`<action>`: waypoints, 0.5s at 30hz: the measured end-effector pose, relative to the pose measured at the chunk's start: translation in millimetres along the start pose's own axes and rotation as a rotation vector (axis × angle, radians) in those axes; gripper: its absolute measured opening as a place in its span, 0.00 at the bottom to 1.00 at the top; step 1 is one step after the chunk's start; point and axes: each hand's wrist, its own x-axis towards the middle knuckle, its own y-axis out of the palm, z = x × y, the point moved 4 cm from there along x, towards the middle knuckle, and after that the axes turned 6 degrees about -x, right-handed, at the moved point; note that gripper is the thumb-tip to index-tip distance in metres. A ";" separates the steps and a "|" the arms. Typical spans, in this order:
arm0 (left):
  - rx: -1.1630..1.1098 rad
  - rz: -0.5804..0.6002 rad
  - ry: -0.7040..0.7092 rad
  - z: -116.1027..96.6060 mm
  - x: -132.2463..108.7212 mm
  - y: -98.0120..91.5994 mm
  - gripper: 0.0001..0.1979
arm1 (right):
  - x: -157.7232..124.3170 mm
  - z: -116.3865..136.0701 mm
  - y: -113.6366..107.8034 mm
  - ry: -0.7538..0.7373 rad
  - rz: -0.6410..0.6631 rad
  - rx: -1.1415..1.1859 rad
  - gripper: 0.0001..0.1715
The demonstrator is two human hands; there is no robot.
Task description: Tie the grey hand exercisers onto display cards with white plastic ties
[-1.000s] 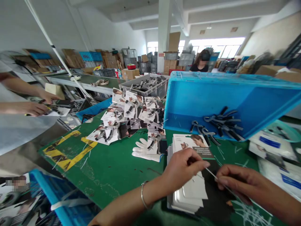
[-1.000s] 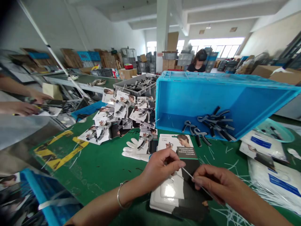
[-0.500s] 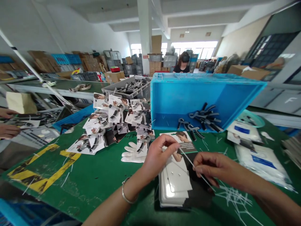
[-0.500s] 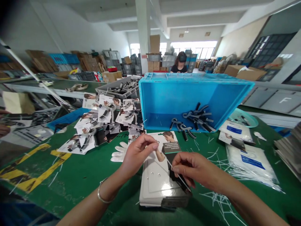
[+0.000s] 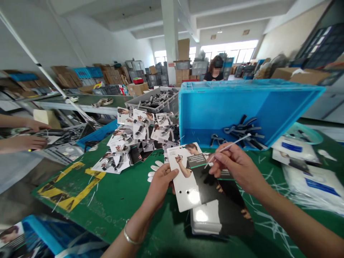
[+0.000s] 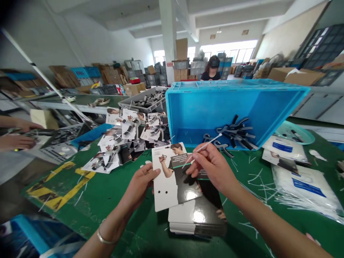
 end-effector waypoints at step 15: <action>-0.410 -0.111 -0.071 55.3 -17.8 -20.9 0.24 | 11.6 -31.8 53.0 -0.098 0.276 -0.551 0.11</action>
